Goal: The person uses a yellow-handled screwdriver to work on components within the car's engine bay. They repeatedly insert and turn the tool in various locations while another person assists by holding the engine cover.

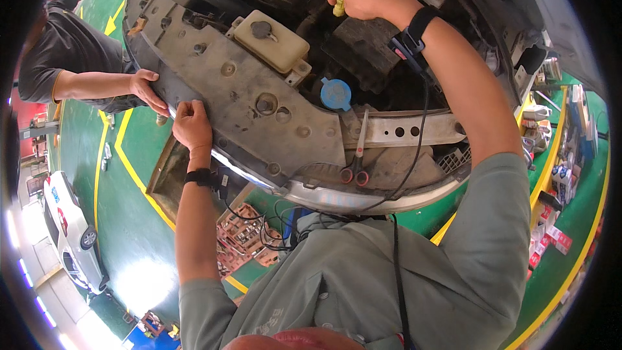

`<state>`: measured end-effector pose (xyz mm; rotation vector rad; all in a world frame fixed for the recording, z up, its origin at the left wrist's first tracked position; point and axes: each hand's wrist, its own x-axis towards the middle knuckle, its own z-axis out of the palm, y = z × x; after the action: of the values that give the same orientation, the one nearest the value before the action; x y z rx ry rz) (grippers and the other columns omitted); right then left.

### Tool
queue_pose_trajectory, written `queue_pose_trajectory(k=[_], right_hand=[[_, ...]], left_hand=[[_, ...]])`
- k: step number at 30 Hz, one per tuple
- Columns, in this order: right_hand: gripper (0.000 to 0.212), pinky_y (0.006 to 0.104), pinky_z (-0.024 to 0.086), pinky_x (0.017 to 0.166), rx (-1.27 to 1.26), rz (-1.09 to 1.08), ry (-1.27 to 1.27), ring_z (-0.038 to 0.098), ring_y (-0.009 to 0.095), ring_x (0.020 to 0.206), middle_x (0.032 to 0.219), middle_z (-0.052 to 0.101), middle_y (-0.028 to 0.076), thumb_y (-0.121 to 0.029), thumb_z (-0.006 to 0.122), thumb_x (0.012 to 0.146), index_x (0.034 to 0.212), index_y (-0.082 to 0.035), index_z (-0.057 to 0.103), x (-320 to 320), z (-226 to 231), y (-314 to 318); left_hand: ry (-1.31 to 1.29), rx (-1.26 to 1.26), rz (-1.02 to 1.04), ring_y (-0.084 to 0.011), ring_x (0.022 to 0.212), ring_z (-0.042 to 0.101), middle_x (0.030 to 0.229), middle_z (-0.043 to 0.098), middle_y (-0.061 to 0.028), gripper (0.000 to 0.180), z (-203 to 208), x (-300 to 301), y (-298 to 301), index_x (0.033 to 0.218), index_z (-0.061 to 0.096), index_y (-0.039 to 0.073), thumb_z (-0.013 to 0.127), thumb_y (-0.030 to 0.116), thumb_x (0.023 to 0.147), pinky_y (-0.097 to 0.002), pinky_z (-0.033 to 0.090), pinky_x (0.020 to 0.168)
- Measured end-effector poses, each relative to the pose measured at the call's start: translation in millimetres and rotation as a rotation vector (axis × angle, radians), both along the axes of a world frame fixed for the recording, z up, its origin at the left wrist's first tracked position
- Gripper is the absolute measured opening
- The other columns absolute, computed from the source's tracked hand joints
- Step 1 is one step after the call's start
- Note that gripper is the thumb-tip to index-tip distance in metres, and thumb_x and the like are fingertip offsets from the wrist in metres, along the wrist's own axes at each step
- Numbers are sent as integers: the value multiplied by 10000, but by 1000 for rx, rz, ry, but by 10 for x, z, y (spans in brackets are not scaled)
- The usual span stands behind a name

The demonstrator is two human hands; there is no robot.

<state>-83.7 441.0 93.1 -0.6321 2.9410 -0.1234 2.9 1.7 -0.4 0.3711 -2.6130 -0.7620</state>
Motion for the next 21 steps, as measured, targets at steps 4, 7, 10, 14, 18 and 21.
queue_pose_trajectory(k=[4, 7, 10, 14, 18, 21], right_hand=[[330, 447, 558, 913, 75, -202, 57, 671, 420, 1102, 1157, 696, 256, -195, 754, 866, 1121, -4, 667, -65, -41, -73], [365, 478, 581, 838, 209, -189, -61, 703, 437, 995, 1011, 728, 265, -261, 772, 865, 1023, 63, 710, -124, 134, -127], [347, 469, 580, 848, 305, -106, -147, 706, 429, 978, 986, 729, 255, -260, 787, 848, 971, 59, 726, -166, 181, -179], [262, 478, 567, 856, 316, 9, -109, 702, 420, 947, 946, 720, 229, -201, 777, 841, 972, 20, 722, -152, 104, -135], [273, 482, 565, 866, 337, 149, -13, 696, 421, 993, 1055, 715, 237, -176, 749, 847, 1044, 10, 711, -151, 111, -245], [305, 482, 575, 854, 256, 53, -13, 701, 438, 992, 1137, 714, 250, -193, 721, 852, 1069, 21, 717, -152, 101, -375]], left_hand=[[-12, -9, 7, -329, 659, 666, 702, 686, -105, 267, 40, -37, 9, 734, 664, 91, 654, 319, 873, -424, 517, 647], [-16, -1, 3, -351, 681, 669, 707, 681, -111, 283, 80, -16, 21, 713, 630, 90, 642, 321, 876, -440, 516, 658], [-30, 44, -18, -383, 712, 665, 735, 682, -116, 292, 88, 17, 11, 702, 597, 91, 634, 317, 882, -465, 507, 671], [-13, 52, -37, -403, 725, 651, 746, 673, -122, 291, 68, 43, 48, 703, 585, 91, 631, 311, 887, -479, 498, 668], [-38, 45, -50, -415, 755, 647, 789, 678, -127, 280, 58, 44, 8, 730, 594, 92, 630, 317, 892, -496, 497, 673], [-42, 13, -54, -423, 809, 658, 863, 697, -137, 274, 24, 23, -15, 788, 635, 102, 631, 353, 898, -518, 514, 714]])
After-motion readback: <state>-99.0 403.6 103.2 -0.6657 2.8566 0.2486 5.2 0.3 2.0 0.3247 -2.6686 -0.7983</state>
